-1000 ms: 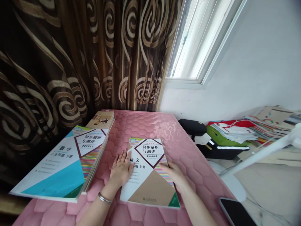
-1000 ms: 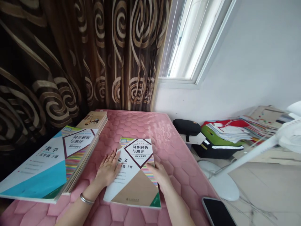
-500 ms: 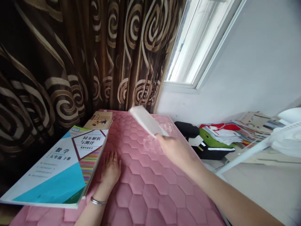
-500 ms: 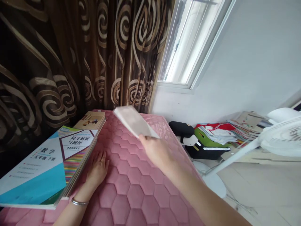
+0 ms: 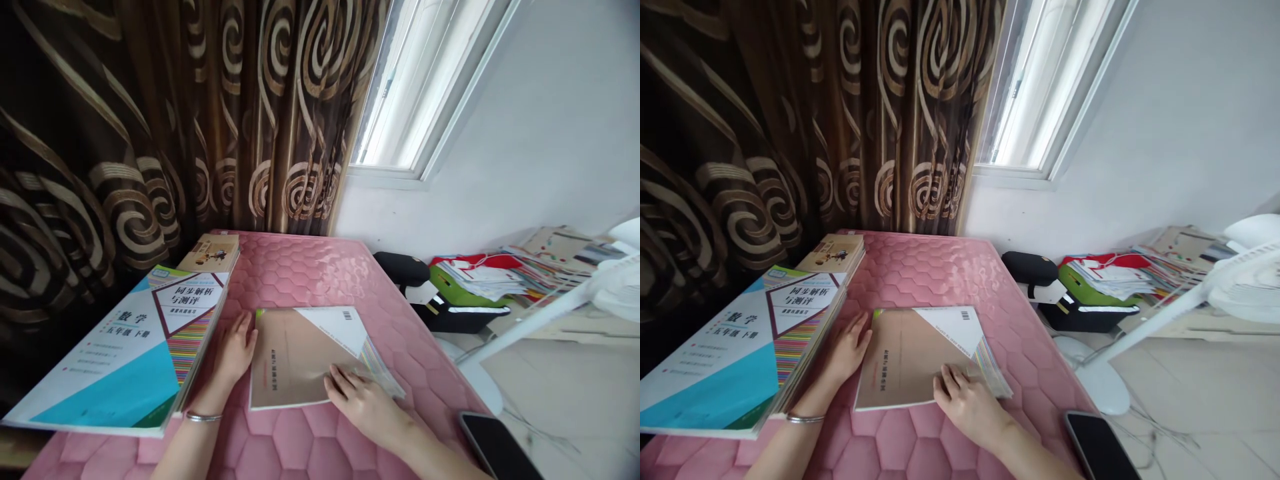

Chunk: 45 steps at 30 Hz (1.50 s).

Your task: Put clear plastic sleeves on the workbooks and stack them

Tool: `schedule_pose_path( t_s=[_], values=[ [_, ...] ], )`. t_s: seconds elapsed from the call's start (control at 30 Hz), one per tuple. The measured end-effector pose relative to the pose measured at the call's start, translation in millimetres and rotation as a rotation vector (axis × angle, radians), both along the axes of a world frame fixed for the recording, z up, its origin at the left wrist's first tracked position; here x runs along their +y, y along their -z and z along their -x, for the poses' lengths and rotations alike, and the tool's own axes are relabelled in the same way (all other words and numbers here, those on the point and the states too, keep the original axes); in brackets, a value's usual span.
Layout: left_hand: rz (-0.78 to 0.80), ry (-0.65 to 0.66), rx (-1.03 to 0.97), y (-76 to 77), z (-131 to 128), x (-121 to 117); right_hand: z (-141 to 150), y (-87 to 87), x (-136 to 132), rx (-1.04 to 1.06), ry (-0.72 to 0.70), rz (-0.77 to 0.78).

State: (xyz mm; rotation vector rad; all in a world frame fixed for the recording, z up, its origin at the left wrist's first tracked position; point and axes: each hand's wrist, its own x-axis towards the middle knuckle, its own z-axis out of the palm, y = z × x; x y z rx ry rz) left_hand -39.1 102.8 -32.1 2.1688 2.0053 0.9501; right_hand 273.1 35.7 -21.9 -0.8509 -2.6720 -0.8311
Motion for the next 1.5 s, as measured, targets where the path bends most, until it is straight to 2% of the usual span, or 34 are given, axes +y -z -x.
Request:
schedule_pose_path(
  t_s=[0.07,0.23,0.4,0.53,0.87,0.93,1.0,1.1,1.17,1.23,1.3,1.4,1.43,1.5],
  values=[
    [0.05,0.036,0.039,-4.7,-3.9,-3.7,4.2,0.6,-7.5,0.013,0.018,0.042],
    [0.113,0.028,0.088,-6.7,-5.2,-3.9,8.9,-0.5,-19.6,0.076,0.045,0.117],
    [0.125,0.009,0.106,-5.7,-4.7,-2.7,4.3,-2.4,-19.6,0.214,0.035,0.209],
    [0.136,0.007,0.129,-7.5,-5.8,-4.7,3.1,-6.2,-18.3,0.245,0.005,0.265],
    [0.117,0.012,0.091,-8.3,-5.2,-5.1,6.5,-24.4,-16.2,0.238,0.019,0.484],
    [0.098,0.011,0.017,-5.8,-2.2,-1.9,7.9,-33.3,-14.1,0.155,0.046,0.526],
    [0.075,0.0,-0.098,-2.2,1.7,2.5,8.9,-51.9,-8.6,0.042,0.097,0.574],
    [0.051,-0.032,-0.257,3.4,6.9,8.7,10.2,-98.9,11.0,-0.02,0.197,0.572],
    [0.055,-0.049,-0.292,5.6,8.0,10.5,13.0,-136.7,33.6,0.044,0.266,0.456],
    [0.065,-0.046,-0.268,5.1,6.4,9.7,19.4,-171.6,63.3,0.13,0.259,0.327],
    [0.079,-0.027,-0.189,2.0,2.7,6.7,30.1,-196.5,98.5,0.179,0.318,0.229],
    [0.108,-0.013,-0.015,-5.2,-4.5,0.7,49.9,-208.6,155.5,0.268,0.49,0.266],
    [0.121,-0.021,0.031,-7.5,-6.5,-1.1,56.1,-206.4,173.8,0.317,0.576,0.33],
    [0.148,-0.044,0.083,-10.8,-9.5,-3.5,66.3,-195.2,206.4,0.342,0.643,0.364]
  ],
)
